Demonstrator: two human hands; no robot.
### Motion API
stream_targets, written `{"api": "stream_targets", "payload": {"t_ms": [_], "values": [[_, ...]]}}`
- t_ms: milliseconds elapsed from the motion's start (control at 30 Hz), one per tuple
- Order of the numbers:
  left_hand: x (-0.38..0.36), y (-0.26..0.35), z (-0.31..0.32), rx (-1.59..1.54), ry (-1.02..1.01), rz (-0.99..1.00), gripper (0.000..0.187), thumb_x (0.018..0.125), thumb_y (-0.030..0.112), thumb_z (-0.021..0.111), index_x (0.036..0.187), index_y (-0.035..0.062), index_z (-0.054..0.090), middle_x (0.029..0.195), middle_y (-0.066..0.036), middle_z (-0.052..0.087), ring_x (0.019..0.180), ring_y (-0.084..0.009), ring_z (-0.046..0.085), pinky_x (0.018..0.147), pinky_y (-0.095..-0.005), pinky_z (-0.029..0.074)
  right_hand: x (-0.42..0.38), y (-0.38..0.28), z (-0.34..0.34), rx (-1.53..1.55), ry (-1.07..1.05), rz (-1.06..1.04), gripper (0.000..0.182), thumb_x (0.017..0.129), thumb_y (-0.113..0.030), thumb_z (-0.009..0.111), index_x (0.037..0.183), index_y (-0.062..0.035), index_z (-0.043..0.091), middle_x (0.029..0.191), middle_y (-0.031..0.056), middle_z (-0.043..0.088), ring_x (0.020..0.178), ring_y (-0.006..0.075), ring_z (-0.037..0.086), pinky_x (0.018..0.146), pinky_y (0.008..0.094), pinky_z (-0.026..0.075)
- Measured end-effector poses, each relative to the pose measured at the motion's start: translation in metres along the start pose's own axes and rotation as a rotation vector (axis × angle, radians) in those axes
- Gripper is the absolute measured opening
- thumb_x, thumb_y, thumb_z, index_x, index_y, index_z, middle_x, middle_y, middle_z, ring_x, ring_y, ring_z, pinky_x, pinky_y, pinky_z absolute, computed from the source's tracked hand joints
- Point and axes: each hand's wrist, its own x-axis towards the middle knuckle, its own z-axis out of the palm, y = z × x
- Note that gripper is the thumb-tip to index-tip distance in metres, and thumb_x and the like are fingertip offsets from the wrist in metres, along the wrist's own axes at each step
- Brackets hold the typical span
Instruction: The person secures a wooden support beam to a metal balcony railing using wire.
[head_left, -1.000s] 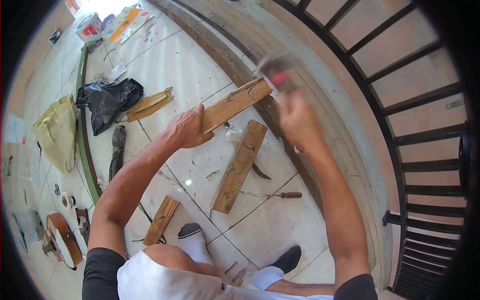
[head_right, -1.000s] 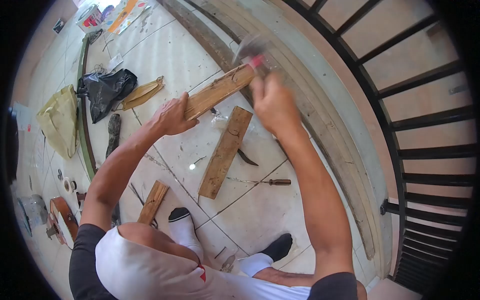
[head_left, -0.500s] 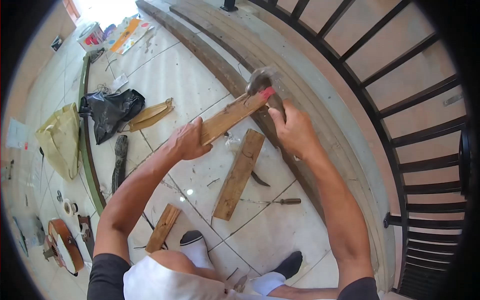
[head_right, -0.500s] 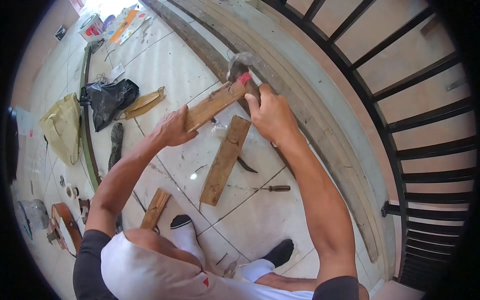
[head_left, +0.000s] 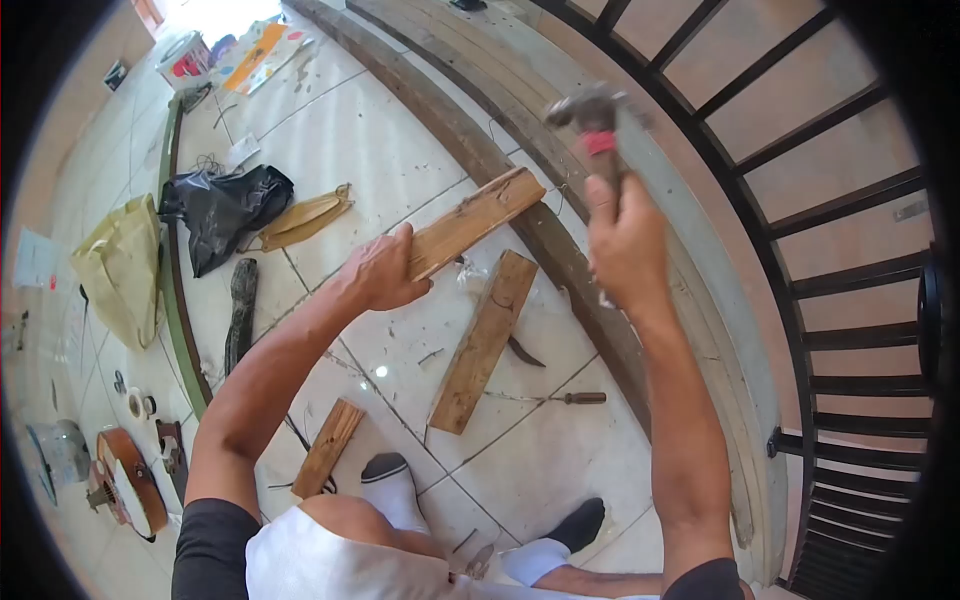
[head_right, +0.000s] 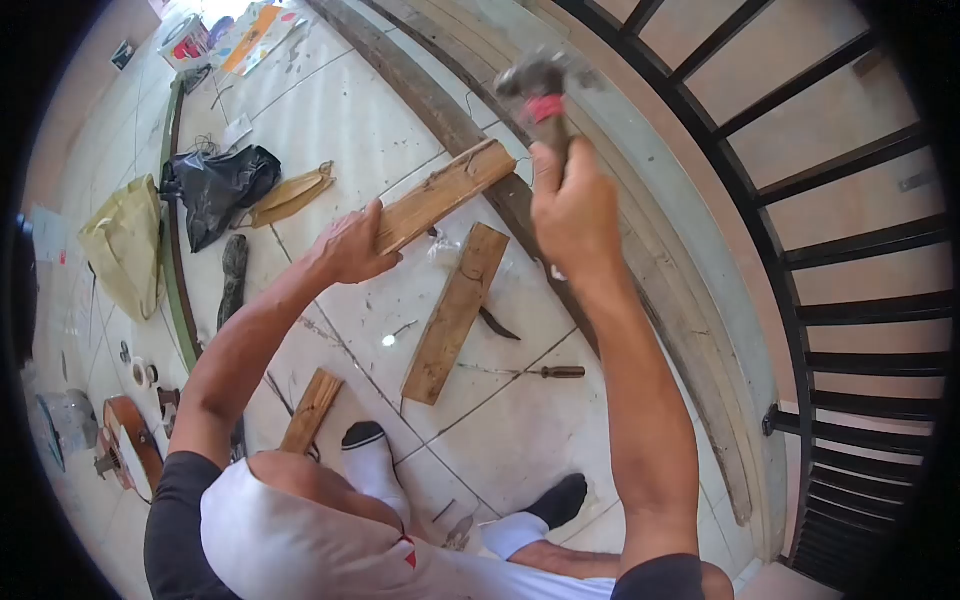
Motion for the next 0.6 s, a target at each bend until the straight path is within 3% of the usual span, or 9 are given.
{"api": "stream_targets", "payload": {"t_ms": [67,167,200,300,367,467,500,567,600], "values": [[0.004,-0.003,-0.004,0.021,-0.004,0.008,0.069,0.077,0.045,0.072,0.113,-0.0065,0.044,0.09,-0.029,0.063,0.089,-0.0449,0.062,0.082,-0.0492,0.048,0.012,-0.022,-0.016,0.246,0.053,0.205,0.041,0.098,-0.038,0.055,0.103,0.0026,0.052,0.078,0.0322,0.062,0.075,0.055,0.057,0.065,0.0536,0.048],[0.002,-0.003,0.0,0.032,-0.023,0.01,0.072,0.077,0.044,0.072,0.117,-0.0083,0.044,0.089,-0.029,0.063,0.09,-0.0448,0.062,0.082,-0.049,0.049,-0.011,0.009,0.03,0.005,-0.064,0.101,0.039,0.098,-0.036,0.054,0.099,0.0029,0.053,0.078,0.0312,0.065,0.078,0.048,0.066,0.069,0.0555,0.05],[0.003,-0.001,-0.001,0.041,-0.015,0.01,0.074,0.077,0.044,0.072,0.119,-0.0093,0.043,0.088,-0.029,0.063,0.09,-0.0447,0.062,0.082,-0.0491,0.049,-0.014,0.012,0.038,-0.161,-0.281,0.106,0.039,0.098,-0.035,0.053,0.1,0.0034,0.054,0.078,0.0331,0.064,0.079,0.0517,0.064,0.072,0.0559,0.051],[0.002,-0.001,0.002,0.036,0.096,0.095,0.077,0.077,0.044,0.072,0.123,-0.0106,0.042,0.086,-0.028,0.063,0.088,-0.0451,0.063,0.081,-0.0497,0.049,-0.002,0.009,0.034,-0.109,-0.15,0.027,0.04,0.098,-0.035,0.053,0.102,0.0039,0.054,0.077,0.0346,0.063,0.078,0.0531,0.063,0.071,0.0574,0.051],[0.0,-0.005,0.003,0.01,0.055,0.037,0.073,0.076,0.043,0.072,0.119,-0.0098,0.044,0.084,-0.029,0.063,0.085,-0.0456,0.063,0.079,-0.0503,0.049,0.008,-0.009,0.015,-0.046,-0.089,0.026,0.037,0.098,-0.035,0.056,0.099,0.0021,0.053,0.077,0.0324,0.062,0.077,0.0533,0.06,0.068,0.0537,0.048],[0.002,-0.002,-0.006,0.028,0.04,0.062,0.066,0.076,0.042,0.071,0.111,-0.008,0.046,0.082,-0.029,0.062,0.083,-0.0457,0.063,0.077,-0.0504,0.048,0.015,-0.037,-0.01,0.213,0.083,0.211,0.038,0.098,-0.035,0.056,0.096,0.0031,0.054,0.074,0.0297,0.062,0.077,0.0509,0.062,0.067,0.0511,0.049],[0.003,-0.001,-0.007,0.029,0.043,0.065,0.066,0.076,0.042,0.071,0.111,-0.008,0.046,0.082,-0.029,0.062,0.083,-0.0457,0.063,0.077,-0.0504,0.048,0.008,-0.023,0.005,0.212,0.086,0.209,0.038,0.098,-0.035,0.056,0.096,0.0031,0.054,0.074,0.0297,0.062,0.077,0.0509,0.062,0.067,0.0511,0.049],[0.0,0.004,-0.007,0.025,0.056,0.05,0.064,0.076,0.043,0.071,0.109,-0.0071,0.046,0.082,-0.028,0.063,0.083,-0.0455,0.063,0.077,-0.0503,0.048,-0.016,0.014,0.039,-0.145,-0.213,0.101,0.035,0.101,-0.032,0.052,0.097,0.0021,0.052,0.071,0.0272,0.064,0.07,0.0476,0.064,0.061,0.054,0.047],[-0.004,0.003,-0.002,0.032,0.063,0.056,0.064,0.076,0.043,0.071,0.109,-0.0071,0.046,0.082,-0.028,0.063,0.083,-0.0455,0.063,0.077,-0.0503,0.048,-0.019,0.015,0.036,-0.144,-0.201,0.1,0.035,0.101,-0.032,0.052,0.097,0.0021,0.052,0.071,0.0272,0.064,0.07,0.0476,0.064,0.061,0.054,0.047]]}}
